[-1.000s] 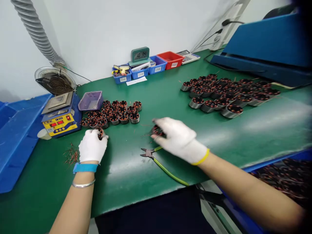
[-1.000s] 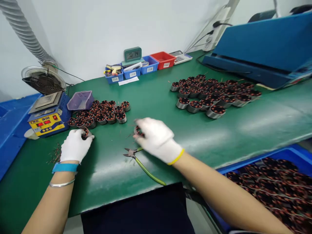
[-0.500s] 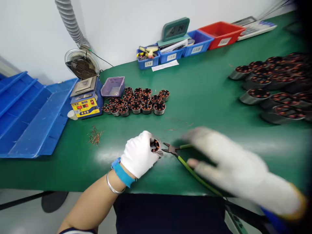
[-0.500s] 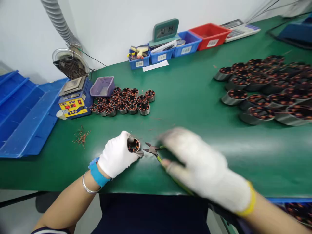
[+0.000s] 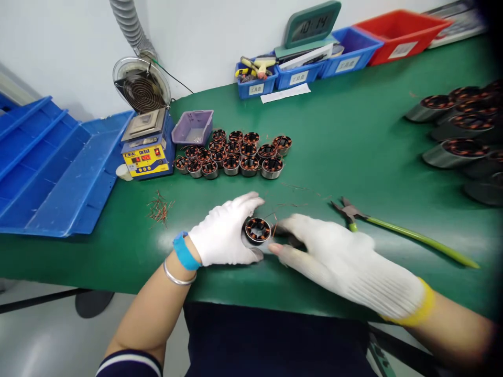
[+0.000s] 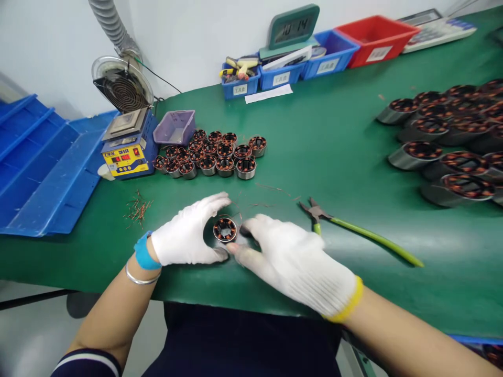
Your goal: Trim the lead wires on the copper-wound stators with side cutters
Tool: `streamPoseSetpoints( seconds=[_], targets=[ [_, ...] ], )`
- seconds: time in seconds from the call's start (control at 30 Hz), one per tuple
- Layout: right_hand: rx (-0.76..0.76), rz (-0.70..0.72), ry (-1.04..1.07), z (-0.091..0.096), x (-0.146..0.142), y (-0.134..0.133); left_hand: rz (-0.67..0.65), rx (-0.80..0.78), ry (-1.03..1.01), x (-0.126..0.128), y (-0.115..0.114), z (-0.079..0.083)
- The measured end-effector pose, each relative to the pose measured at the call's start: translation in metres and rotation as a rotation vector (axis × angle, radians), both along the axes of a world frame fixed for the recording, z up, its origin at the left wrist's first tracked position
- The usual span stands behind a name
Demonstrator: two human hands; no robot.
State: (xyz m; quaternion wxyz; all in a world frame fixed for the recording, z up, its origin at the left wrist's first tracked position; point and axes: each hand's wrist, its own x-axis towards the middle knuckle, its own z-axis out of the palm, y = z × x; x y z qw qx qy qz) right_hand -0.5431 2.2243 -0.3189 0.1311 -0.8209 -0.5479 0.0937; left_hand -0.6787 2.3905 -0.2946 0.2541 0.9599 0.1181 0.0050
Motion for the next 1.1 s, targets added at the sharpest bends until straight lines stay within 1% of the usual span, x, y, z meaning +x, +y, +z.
streamPoseSetpoints(
  seconds=[0.07,0.1,0.2,0.27,0.33,0.37,0.4,0.43,0.53,0.6,0.67,0.73,0.83,0.87,0.93,1.03,1.1],
  targets=[
    [-0.077,-0.026,0.073,0.003,-0.002,0.016,0.002,-0.066,0.029,0.003,0.002,-0.004],
    [-0.096,-0.035,0.124,0.003,-0.001,0.021,0.025,-0.086,0.037,0.005,0.002,-0.007],
    [-0.12,-0.033,0.253,0.001,0.009,0.026,0.105,-0.058,-0.001,0.011,-0.001,-0.016],
    [-0.162,-0.061,0.188,-0.001,0.014,0.025,0.112,-0.013,-0.026,0.014,-0.005,-0.019],
    [-0.213,-0.121,0.037,-0.001,0.018,0.023,0.09,0.015,-0.021,0.015,-0.007,-0.021],
    [-0.213,-0.144,-0.011,-0.001,0.019,0.022,0.082,0.02,-0.018,0.015,-0.008,-0.022],
    [-0.187,-0.152,-0.015,-0.002,0.02,0.023,0.081,0.021,-0.027,0.015,-0.009,-0.023],
    [-0.139,-0.144,0.03,-0.002,0.021,0.024,0.092,0.014,-0.05,0.015,-0.011,-0.023],
    [0.016,-0.114,0.309,-0.003,0.023,0.03,0.177,-0.051,-0.12,0.016,-0.014,-0.026],
    [0.04,-0.119,0.465,-0.003,0.024,0.036,0.221,-0.087,-0.109,0.016,-0.016,-0.026],
    [0.025,-0.124,0.523,-0.001,0.025,0.04,0.225,-0.086,-0.063,0.016,-0.017,-0.024],
    [-0.013,-0.175,0.451,0.0,0.026,0.041,0.211,-0.076,-0.03,0.016,-0.016,-0.022],
    [-0.097,-0.327,0.235,0.001,0.027,0.039,0.188,-0.087,0.002,0.016,-0.015,-0.02],
    [-0.107,-0.346,0.21,0.0,0.028,0.039,0.183,-0.097,0.011,0.016,-0.014,-0.019],
    [-0.053,-0.282,0.272,-0.002,0.027,0.039,0.19,-0.113,0.033,0.016,-0.013,-0.018],
    [0.109,-0.135,0.445,-0.006,0.024,0.043,0.196,-0.125,0.053,0.016,-0.012,-0.017],
    [0.164,-0.109,0.491,-0.008,0.022,0.045,0.19,-0.127,0.049,0.016,-0.011,-0.017]
  ],
)
